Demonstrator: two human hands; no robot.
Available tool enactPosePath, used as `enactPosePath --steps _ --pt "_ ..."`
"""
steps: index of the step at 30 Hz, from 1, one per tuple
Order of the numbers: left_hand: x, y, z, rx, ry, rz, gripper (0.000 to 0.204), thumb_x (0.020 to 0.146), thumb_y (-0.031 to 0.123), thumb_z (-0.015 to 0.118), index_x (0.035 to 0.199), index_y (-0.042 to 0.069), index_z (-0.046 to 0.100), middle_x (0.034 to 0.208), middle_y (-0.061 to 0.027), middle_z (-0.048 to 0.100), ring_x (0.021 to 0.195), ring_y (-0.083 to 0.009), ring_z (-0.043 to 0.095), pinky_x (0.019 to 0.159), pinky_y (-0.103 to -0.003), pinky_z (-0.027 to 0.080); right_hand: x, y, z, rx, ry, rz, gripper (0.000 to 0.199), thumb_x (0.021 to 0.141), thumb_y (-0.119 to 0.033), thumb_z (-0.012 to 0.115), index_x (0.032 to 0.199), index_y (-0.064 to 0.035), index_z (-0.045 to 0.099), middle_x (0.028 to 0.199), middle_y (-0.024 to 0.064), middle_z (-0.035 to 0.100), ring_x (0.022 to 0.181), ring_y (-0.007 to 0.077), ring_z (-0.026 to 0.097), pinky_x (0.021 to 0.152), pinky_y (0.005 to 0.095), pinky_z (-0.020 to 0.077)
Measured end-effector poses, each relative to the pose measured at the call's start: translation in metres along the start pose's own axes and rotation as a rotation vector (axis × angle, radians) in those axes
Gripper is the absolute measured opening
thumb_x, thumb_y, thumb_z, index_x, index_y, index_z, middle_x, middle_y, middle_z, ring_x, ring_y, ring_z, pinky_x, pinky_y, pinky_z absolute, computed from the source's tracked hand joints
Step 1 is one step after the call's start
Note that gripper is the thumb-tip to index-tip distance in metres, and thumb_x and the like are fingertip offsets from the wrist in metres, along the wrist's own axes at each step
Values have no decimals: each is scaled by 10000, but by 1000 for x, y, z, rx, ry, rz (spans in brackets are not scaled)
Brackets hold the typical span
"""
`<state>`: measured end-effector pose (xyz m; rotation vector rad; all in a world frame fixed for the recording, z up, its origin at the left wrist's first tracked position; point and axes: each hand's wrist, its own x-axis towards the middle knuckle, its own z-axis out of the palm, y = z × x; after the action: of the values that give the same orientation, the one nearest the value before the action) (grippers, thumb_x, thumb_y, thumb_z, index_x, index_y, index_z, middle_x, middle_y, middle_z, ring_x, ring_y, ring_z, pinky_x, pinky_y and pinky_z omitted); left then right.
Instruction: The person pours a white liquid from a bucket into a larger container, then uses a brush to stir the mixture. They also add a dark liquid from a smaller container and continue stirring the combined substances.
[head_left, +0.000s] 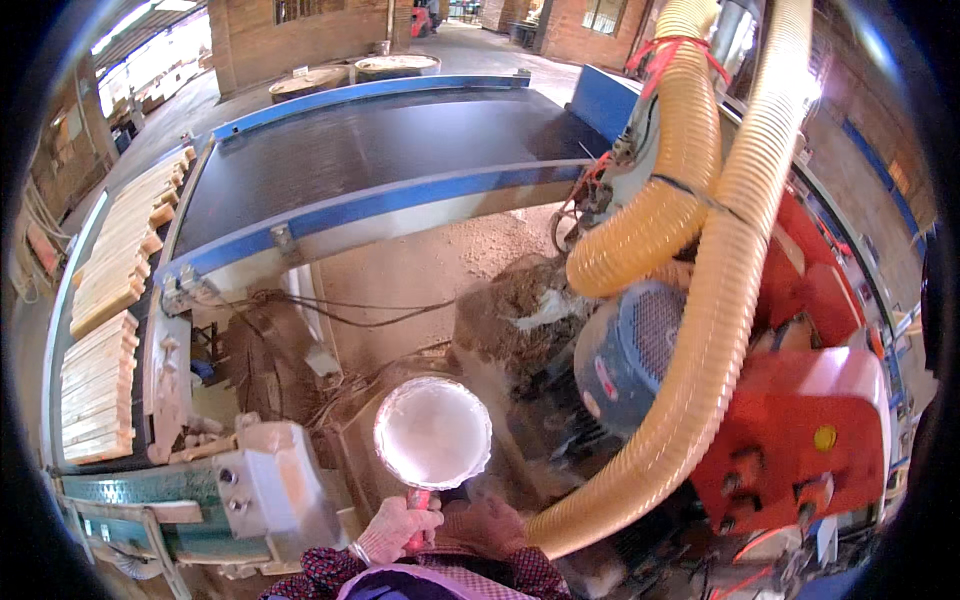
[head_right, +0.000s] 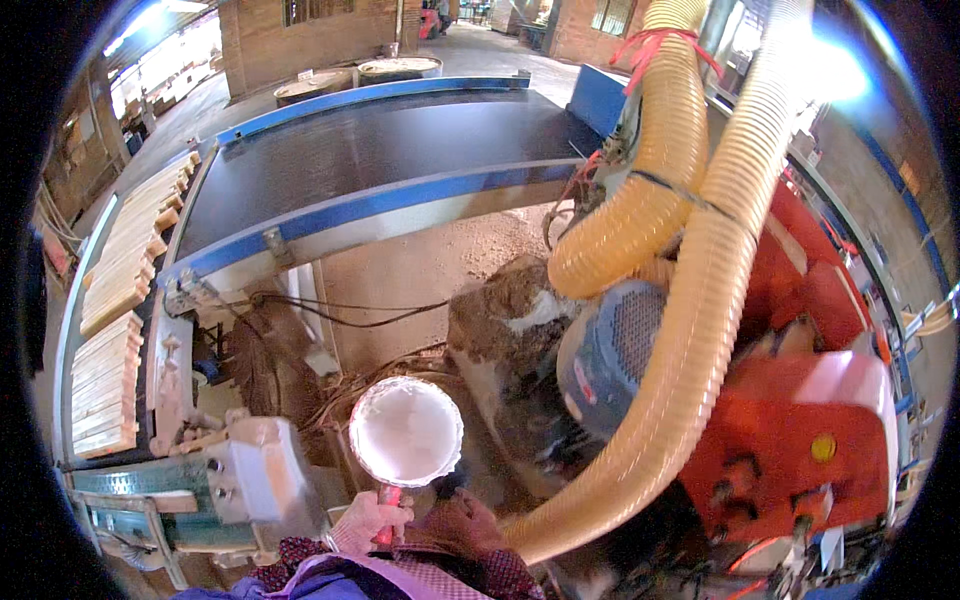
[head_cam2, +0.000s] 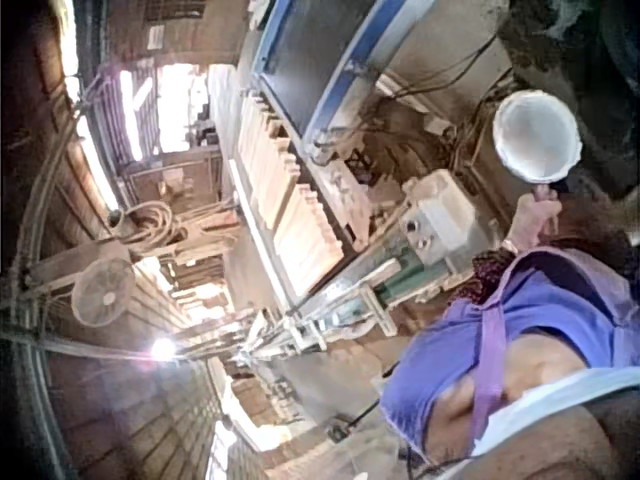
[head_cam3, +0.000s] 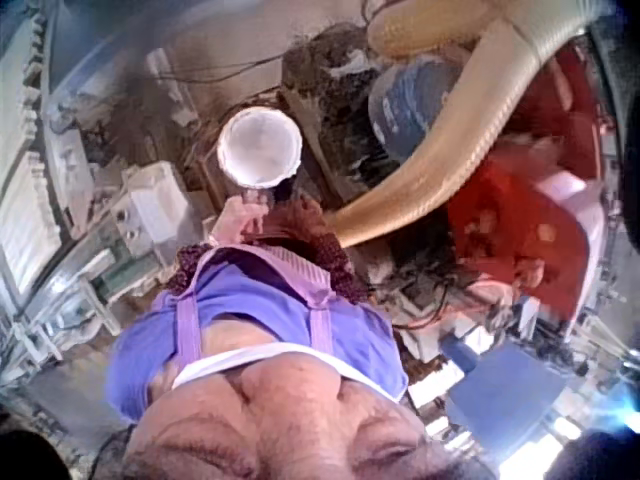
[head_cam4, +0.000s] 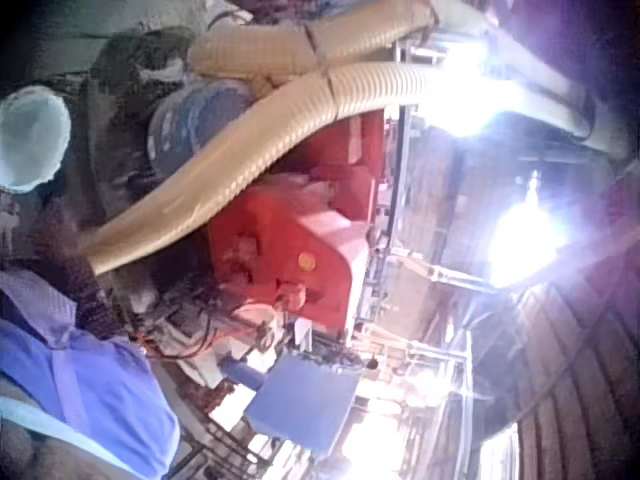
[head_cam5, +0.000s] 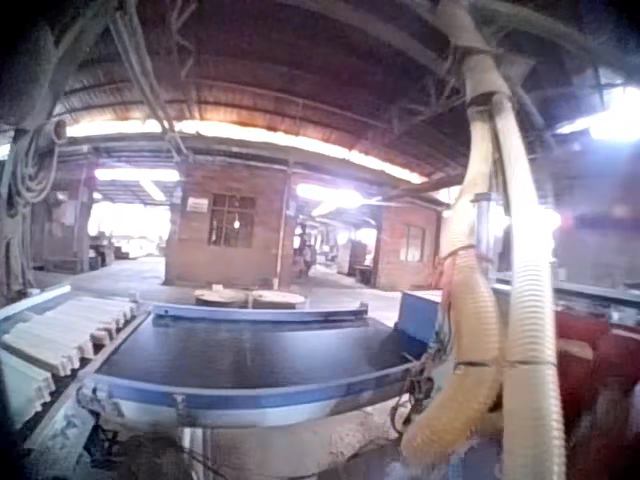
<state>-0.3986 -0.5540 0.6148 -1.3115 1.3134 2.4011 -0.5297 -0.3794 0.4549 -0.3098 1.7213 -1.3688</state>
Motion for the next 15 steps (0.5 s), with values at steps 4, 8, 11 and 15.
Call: enactPosePath --steps 4,8,11,15 --pt "50 48 11 -65 -6 -32 240 779 123 693 936 -39 609 639 -75 609 577 -171 600 560 -290 505 13 -113 -14 -4 -6 126 517 874 -208 652 1306 32 501 1243 138 600 1108 195 574 965 313 442" --pt "97 93 26 -220 -74 47 172 789 70 662 907 -34 594 750 -96 629 637 -197 632 610 -317 545 50 -123 -38 -169 32 109 488 883 -207 628 1297 25 516 1193 133 629 1066 195 596 944 303 452" --pt "135 135 32 -183 -88 52 158 790 53 659 915 -9 584 791 -77 613 641 -184 620 586 -315 539 77 -137 -46 -146 -44 145 459 907 -198 576 1313 6 508 1201 122 619 1090 177 575 950 297 442" --pt "177 200 36 17 -117 42 136 779 112 681 834 26 592 711 -42 596 595 -133 587 527 -274 475 113 -166 -35 -130 24 0 283 908 -156 574 1157 -33 627 1103 85 660 1043 169 588 934 287 442"
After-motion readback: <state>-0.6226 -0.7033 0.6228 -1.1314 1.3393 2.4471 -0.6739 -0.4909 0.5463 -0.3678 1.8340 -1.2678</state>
